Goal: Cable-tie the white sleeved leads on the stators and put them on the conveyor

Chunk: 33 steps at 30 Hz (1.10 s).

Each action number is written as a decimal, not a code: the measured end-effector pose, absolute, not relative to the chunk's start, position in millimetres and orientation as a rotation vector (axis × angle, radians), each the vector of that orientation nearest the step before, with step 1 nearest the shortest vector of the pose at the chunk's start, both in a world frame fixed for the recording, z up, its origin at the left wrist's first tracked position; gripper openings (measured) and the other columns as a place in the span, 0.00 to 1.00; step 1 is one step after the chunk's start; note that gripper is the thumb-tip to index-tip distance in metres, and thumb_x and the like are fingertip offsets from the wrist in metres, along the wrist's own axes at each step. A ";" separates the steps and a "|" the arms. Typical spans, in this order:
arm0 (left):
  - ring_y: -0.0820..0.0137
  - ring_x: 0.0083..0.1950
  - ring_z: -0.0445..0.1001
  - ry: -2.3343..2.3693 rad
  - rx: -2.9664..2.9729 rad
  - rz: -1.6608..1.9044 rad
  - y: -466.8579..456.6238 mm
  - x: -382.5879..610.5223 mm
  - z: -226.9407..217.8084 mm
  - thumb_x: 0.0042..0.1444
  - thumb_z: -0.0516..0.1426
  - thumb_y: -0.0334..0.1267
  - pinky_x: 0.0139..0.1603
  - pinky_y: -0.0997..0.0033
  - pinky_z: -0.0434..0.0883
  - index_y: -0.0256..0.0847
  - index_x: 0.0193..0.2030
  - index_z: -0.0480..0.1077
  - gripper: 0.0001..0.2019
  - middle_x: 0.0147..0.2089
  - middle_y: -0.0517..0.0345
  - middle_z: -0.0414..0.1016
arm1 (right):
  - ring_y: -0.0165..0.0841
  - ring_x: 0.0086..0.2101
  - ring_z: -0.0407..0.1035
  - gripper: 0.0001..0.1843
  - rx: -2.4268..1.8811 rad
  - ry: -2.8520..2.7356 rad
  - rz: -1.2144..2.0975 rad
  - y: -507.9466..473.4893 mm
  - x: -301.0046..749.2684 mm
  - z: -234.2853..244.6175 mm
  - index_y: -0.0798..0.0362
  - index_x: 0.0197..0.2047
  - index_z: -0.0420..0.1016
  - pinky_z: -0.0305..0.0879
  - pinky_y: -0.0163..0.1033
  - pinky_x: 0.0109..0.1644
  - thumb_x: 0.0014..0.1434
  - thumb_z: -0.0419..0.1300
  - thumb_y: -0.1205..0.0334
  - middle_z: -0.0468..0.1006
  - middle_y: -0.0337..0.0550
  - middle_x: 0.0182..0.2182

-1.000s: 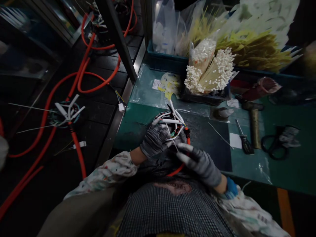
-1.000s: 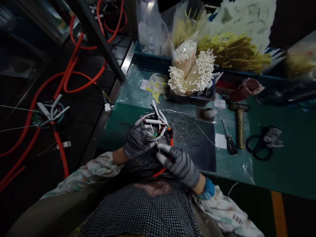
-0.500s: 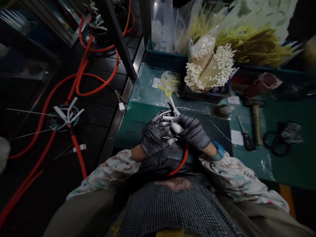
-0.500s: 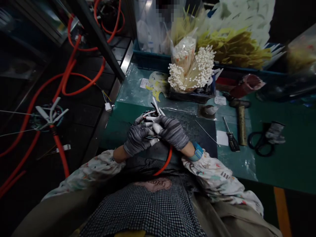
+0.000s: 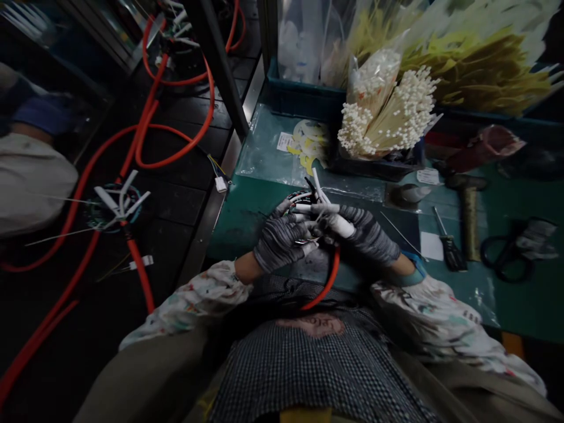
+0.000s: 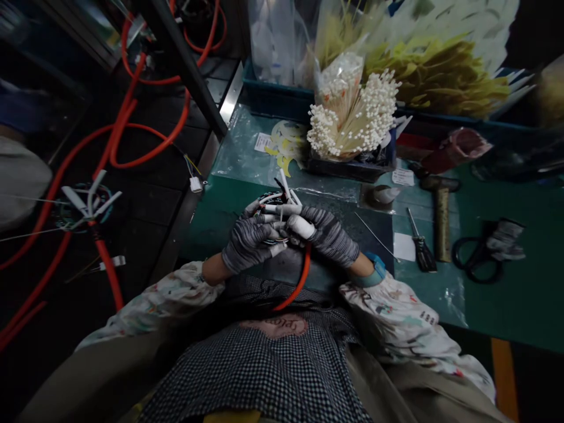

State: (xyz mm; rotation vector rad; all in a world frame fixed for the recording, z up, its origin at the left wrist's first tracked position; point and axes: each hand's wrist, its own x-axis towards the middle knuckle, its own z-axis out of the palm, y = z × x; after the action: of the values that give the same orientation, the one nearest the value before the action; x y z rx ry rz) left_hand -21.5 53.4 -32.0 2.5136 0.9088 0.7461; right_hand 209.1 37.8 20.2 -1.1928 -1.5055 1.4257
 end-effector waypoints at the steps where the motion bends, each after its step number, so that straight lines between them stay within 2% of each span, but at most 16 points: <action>1: 0.59 0.60 0.85 0.903 2.518 0.769 53.5 -21.6 -33.3 0.67 0.63 0.44 0.85 0.39 0.60 0.49 0.51 0.81 0.09 0.54 0.57 0.88 | 0.42 0.46 0.84 0.19 -1.177 -1.527 1.496 39.6 210.5 22.2 0.46 0.53 0.89 0.82 0.50 0.54 0.71 0.66 0.44 0.91 0.45 0.46; 4: 0.60 0.60 0.85 0.872 2.536 0.830 53.1 -22.8 -37.5 0.68 0.63 0.44 0.85 0.40 0.59 0.47 0.59 0.80 0.15 0.55 0.55 0.87 | 0.43 0.42 0.85 0.16 -1.157 -1.611 1.540 42.7 212.9 25.3 0.48 0.45 0.91 0.83 0.50 0.51 0.65 0.72 0.44 0.91 0.46 0.41; 7: 0.60 0.61 0.84 0.857 2.537 0.852 52.6 -24.3 -40.2 0.69 0.63 0.45 0.86 0.43 0.56 0.46 0.52 0.80 0.10 0.54 0.56 0.87 | 0.44 0.43 0.85 0.13 -1.199 -1.565 1.418 40.2 209.7 22.0 0.48 0.44 0.91 0.83 0.52 0.51 0.61 0.75 0.49 0.92 0.47 0.44; 9: 0.60 0.62 0.83 0.877 2.530 0.801 52.8 -24.8 -40.6 0.68 0.64 0.44 0.87 0.43 0.55 0.46 0.51 0.80 0.09 0.55 0.57 0.87 | 0.45 0.43 0.85 0.12 -1.236 -1.512 1.334 37.4 205.3 18.1 0.48 0.44 0.90 0.84 0.53 0.51 0.62 0.75 0.50 0.92 0.47 0.44; 13: 0.61 0.64 0.82 0.886 2.534 0.775 54.2 -25.0 -40.1 0.67 0.65 0.44 0.86 0.45 0.56 0.47 0.55 0.78 0.12 0.58 0.58 0.86 | 0.45 0.45 0.85 0.12 -1.236 -1.469 1.274 34.9 198.2 13.2 0.48 0.46 0.90 0.83 0.55 0.55 0.63 0.74 0.51 0.92 0.46 0.45; 17: 0.63 0.60 0.84 0.860 2.549 0.888 54.7 -25.3 -40.5 0.70 0.62 0.45 0.85 0.47 0.59 0.46 0.53 0.79 0.10 0.54 0.59 0.88 | 0.43 0.42 0.85 0.12 -1.206 -1.465 1.289 33.5 199.7 9.9 0.47 0.46 0.90 0.84 0.54 0.52 0.64 0.73 0.50 0.91 0.46 0.44; 21: 0.61 0.59 0.85 0.845 2.546 0.843 53.4 -25.6 -40.7 0.70 0.62 0.46 0.86 0.44 0.58 0.46 0.54 0.80 0.11 0.53 0.58 0.88 | 0.42 0.45 0.84 0.10 -1.100 -1.706 1.296 24.2 206.8 -1.5 0.44 0.44 0.90 0.82 0.53 0.57 0.65 0.72 0.49 0.90 0.45 0.44; 25: 0.60 0.60 0.85 0.897 2.539 0.764 52.4 -23.6 -42.0 0.68 0.64 0.45 0.86 0.40 0.57 0.48 0.52 0.80 0.10 0.53 0.59 0.88 | 0.40 0.42 0.83 0.13 -1.296 -1.695 1.257 9.2 211.9 -14.3 0.43 0.49 0.87 0.81 0.47 0.51 0.66 0.72 0.47 0.90 0.42 0.44; 29: 0.60 0.57 0.86 0.915 2.534 0.824 52.2 -21.1 -41.6 0.67 0.64 0.43 0.85 0.37 0.60 0.48 0.51 0.80 0.09 0.51 0.58 0.89 | 0.40 0.41 0.84 0.10 -1.168 -1.783 1.291 0.1 211.8 -11.4 0.43 0.45 0.87 0.80 0.46 0.52 0.69 0.68 0.48 0.90 0.41 0.41; 33: 0.61 0.58 0.86 0.900 2.531 0.820 52.7 -20.8 -39.0 0.70 0.62 0.42 0.86 0.39 0.58 0.48 0.54 0.80 0.09 0.53 0.59 0.89 | 0.41 0.41 0.83 0.10 -1.087 -1.881 1.203 9.2 193.3 -6.5 0.42 0.42 0.87 0.81 0.47 0.49 0.69 0.65 0.50 0.89 0.39 0.40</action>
State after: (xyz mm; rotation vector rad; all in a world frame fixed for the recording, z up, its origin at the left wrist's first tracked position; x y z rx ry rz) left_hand -20.8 52.7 -39.0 2.5309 0.9004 0.8197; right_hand 193.3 9.2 -6.5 -1.0871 -1.8807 1.2031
